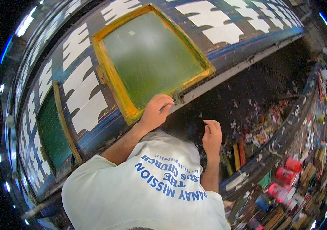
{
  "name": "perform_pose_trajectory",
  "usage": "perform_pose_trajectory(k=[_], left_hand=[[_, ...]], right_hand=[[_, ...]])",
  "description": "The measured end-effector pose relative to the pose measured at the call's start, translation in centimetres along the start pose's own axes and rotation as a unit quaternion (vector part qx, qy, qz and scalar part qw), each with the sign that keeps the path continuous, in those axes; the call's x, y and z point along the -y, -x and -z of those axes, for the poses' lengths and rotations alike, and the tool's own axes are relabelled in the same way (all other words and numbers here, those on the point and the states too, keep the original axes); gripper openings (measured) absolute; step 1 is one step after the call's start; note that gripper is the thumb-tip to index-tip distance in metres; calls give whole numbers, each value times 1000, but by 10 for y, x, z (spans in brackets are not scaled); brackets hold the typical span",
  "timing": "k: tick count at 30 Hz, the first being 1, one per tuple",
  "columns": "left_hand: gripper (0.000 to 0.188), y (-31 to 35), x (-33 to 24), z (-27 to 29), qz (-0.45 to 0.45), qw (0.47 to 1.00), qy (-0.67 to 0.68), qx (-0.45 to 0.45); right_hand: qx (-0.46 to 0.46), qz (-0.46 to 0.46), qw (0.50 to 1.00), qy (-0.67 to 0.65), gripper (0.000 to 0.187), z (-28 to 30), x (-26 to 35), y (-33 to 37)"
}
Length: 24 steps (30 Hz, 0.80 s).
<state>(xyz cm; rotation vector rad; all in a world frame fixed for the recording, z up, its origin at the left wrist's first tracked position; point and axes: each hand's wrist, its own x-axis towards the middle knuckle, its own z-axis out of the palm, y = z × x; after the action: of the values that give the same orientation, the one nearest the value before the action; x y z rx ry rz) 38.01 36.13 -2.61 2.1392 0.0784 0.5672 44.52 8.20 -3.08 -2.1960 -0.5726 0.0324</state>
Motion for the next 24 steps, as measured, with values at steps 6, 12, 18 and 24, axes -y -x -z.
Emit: perform_pose_trajectory(k=[6, 12, 18, 24], left_hand=[[15, -10, 18, 6, 132, 957, -120, -228], [37, 34, 67, 73, 279, 817, -324, -387], [61, 36, 142, 116, 441, 778, -240, -377], [69, 2, 193, 136, 447, 774, -171, -416]], right_hand=[[53, 52, 997, 4, 21, 42, -43, -104], [78, 49, 995, -46, 32, 20, -72, -179], [71, 4, 996, -46, 48, -26, -87, -243], [170, 20, 984, 39, 59, -42, -83, -289]])
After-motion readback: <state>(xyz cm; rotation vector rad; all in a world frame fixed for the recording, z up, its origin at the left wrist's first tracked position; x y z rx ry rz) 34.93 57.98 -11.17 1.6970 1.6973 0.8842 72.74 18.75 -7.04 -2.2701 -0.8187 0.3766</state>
